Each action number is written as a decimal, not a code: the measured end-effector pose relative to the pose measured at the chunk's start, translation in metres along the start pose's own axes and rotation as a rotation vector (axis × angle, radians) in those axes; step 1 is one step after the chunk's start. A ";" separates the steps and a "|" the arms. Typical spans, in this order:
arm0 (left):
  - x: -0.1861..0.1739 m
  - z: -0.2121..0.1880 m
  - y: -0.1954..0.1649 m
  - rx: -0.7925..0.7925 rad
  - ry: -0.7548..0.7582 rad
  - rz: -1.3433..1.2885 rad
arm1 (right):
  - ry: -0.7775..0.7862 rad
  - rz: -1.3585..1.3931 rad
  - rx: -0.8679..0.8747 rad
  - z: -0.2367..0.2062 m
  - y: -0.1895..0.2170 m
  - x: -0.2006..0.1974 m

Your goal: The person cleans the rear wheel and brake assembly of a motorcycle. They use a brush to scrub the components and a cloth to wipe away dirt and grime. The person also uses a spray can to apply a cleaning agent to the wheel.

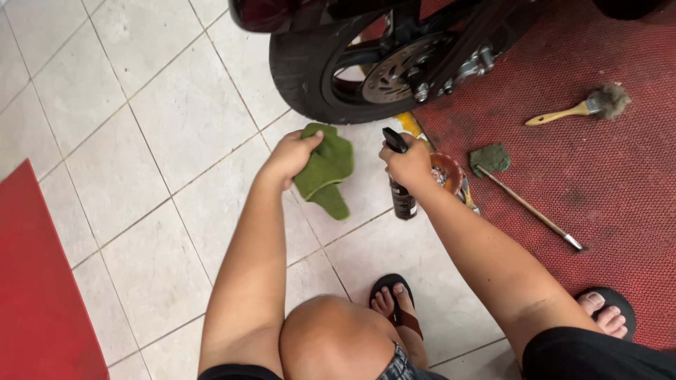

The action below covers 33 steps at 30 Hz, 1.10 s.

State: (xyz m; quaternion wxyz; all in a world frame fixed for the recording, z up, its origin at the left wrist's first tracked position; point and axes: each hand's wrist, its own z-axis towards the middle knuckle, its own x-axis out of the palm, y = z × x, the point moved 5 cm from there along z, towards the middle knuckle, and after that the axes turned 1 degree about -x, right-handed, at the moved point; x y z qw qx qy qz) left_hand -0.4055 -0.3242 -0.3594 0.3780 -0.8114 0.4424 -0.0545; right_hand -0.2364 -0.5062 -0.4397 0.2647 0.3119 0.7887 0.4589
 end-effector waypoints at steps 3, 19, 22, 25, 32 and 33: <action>0.028 0.003 -0.023 0.063 0.070 -0.144 | -0.158 0.279 0.189 0.011 -0.003 -0.023; 0.105 0.033 -0.073 0.153 0.358 -1.152 | -0.491 0.096 -0.611 0.015 0.066 -0.180; 0.106 0.038 -0.077 0.123 0.419 -1.175 | -0.453 0.163 -0.325 0.017 0.061 -0.187; 0.100 0.038 -0.084 0.275 0.339 -1.056 | -0.385 0.295 -0.326 0.012 0.074 -0.190; 0.103 0.017 -0.120 0.406 0.133 -0.772 | -0.338 0.051 -0.621 -0.008 0.104 -0.205; 0.105 0.012 -0.131 0.502 0.131 -0.661 | -0.317 0.034 -0.582 -0.007 0.098 -0.203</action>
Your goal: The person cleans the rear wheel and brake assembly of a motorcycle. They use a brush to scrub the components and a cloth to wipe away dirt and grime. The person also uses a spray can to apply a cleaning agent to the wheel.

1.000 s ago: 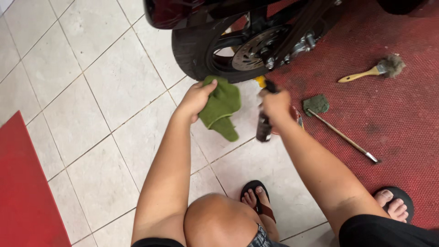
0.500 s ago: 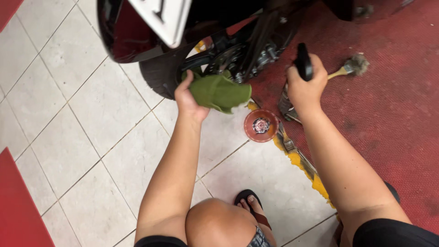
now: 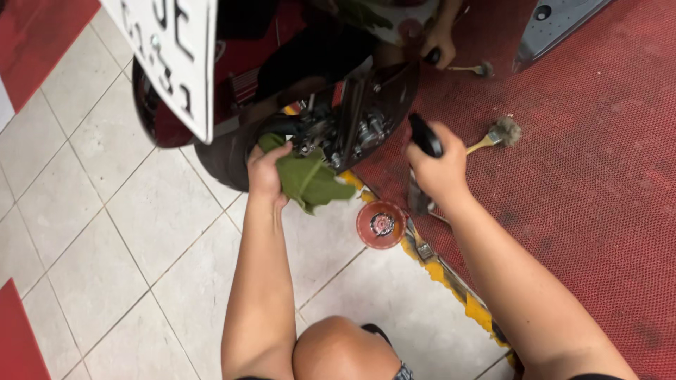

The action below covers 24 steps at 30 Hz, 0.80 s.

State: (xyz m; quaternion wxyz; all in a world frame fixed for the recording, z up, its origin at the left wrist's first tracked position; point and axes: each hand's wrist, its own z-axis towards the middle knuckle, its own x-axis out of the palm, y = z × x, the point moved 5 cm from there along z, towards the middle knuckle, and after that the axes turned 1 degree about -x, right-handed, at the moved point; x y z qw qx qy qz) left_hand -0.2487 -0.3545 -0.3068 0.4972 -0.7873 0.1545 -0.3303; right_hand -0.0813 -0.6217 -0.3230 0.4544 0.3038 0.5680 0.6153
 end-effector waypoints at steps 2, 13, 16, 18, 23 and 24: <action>0.022 0.006 -0.013 0.184 0.087 0.321 | -0.068 0.039 0.329 -0.006 -0.028 0.001; 0.031 -0.015 -0.032 0.297 0.115 1.072 | -0.199 -0.046 -0.004 0.003 -0.020 0.015; 0.012 -0.029 -0.041 0.267 0.199 1.054 | -0.218 -0.051 -0.033 -0.005 -0.031 0.020; -0.012 -0.037 -0.048 0.201 0.113 1.003 | -0.226 0.076 -0.087 -0.012 -0.046 0.032; -0.084 -0.059 -0.043 -0.195 0.066 1.067 | -0.215 0.115 0.389 -0.028 -0.079 0.062; -0.096 -0.061 -0.040 -0.249 0.077 1.090 | -0.221 0.137 0.536 -0.032 -0.076 0.068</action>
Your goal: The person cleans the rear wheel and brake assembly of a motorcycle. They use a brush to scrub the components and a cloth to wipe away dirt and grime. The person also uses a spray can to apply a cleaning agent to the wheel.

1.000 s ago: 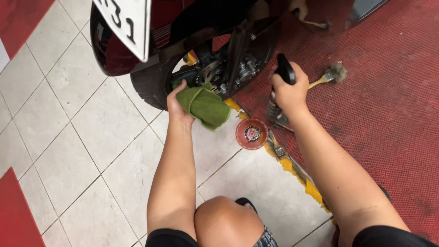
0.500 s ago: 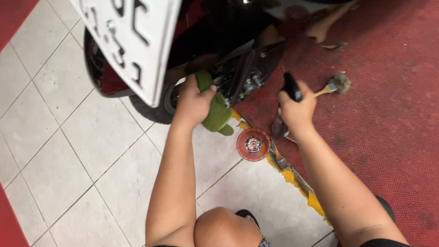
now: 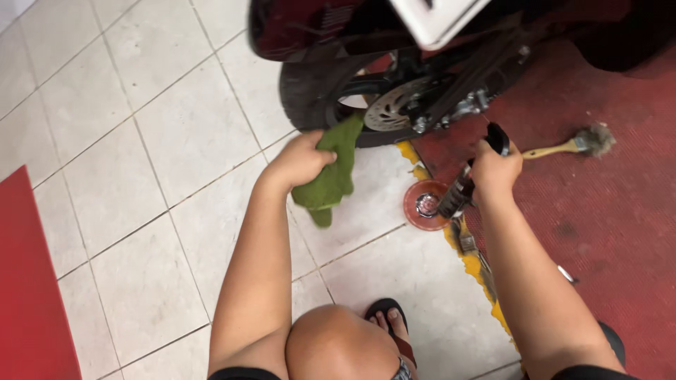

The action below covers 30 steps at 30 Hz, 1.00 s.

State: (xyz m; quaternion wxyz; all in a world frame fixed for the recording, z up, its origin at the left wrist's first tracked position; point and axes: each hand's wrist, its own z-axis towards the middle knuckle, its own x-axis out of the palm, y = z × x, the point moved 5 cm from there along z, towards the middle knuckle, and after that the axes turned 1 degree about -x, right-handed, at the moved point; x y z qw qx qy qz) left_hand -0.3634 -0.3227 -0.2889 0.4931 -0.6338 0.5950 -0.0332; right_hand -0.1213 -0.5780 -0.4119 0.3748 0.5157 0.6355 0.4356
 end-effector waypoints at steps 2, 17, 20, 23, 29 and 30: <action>-0.007 0.002 0.026 -0.102 0.032 0.042 | 0.111 0.168 -0.020 -0.028 0.023 0.014; -0.013 -0.020 0.182 -0.575 -0.079 -0.228 | 0.441 -0.470 -0.966 -0.186 0.166 0.150; -0.016 -0.023 0.188 -0.551 -0.119 -0.259 | 0.428 -0.490 -0.983 -0.193 0.149 0.166; -0.020 -0.028 0.193 -0.585 -0.131 -0.208 | 0.423 -0.513 -0.971 -0.191 0.130 0.180; -0.028 -0.034 0.195 -0.596 -0.149 -0.125 | 0.638 -0.960 -0.847 -0.201 0.059 0.217; -0.029 -0.035 0.195 -0.586 -0.151 -0.133 | 0.638 -0.938 -0.850 -0.203 0.048 0.216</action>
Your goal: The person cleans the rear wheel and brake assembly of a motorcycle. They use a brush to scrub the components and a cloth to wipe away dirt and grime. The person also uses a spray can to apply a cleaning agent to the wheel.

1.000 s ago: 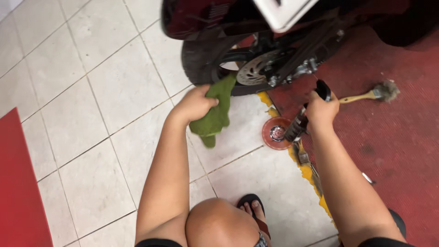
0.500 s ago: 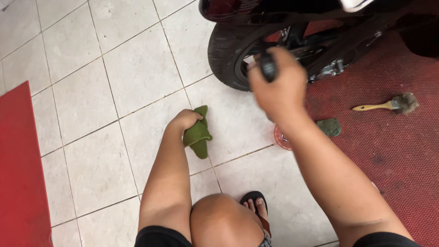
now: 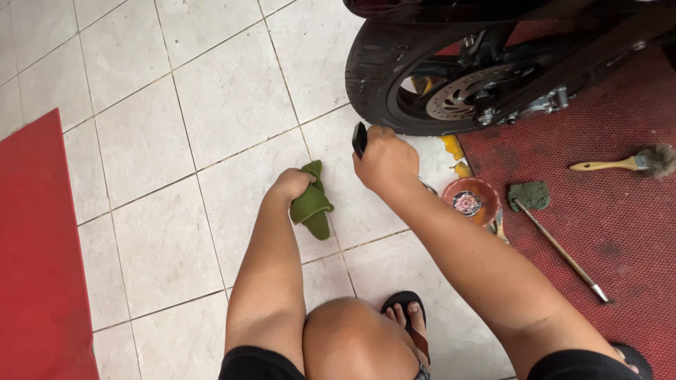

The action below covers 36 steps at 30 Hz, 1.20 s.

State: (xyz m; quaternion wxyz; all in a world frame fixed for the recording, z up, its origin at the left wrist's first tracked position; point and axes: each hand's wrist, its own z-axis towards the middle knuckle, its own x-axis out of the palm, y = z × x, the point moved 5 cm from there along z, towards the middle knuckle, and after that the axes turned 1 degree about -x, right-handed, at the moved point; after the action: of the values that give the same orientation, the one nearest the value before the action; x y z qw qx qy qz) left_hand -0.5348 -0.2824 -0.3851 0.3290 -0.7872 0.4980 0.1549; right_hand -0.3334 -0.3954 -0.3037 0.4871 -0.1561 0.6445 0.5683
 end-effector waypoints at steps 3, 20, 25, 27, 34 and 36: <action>-0.001 0.002 0.011 -0.066 0.018 -0.044 | -0.056 0.037 -0.040 -0.009 -0.011 0.028; 0.004 -0.026 -0.089 0.465 -0.316 -0.176 | -0.058 1.435 0.952 -0.067 -0.127 0.056; 0.037 -0.084 -0.140 0.767 -0.767 -0.113 | -0.341 1.826 1.064 -0.060 -0.164 0.036; 0.057 -0.100 -0.148 0.864 -0.787 -0.076 | -0.529 1.882 1.078 -0.058 -0.191 0.019; 0.080 -0.087 -0.160 0.754 -0.647 -0.126 | -0.689 1.869 0.958 -0.070 -0.307 -0.071; 0.075 -0.077 -0.167 0.756 -0.601 -0.167 | -0.670 1.829 0.889 -0.069 -0.323 -0.090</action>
State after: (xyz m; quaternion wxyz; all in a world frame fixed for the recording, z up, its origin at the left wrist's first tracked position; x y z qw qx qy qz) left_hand -0.3592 -0.3374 -0.3110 0.7321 -0.5704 0.3377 0.1568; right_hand -0.0779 -0.5869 -0.4268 0.0414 0.7419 0.4993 0.4457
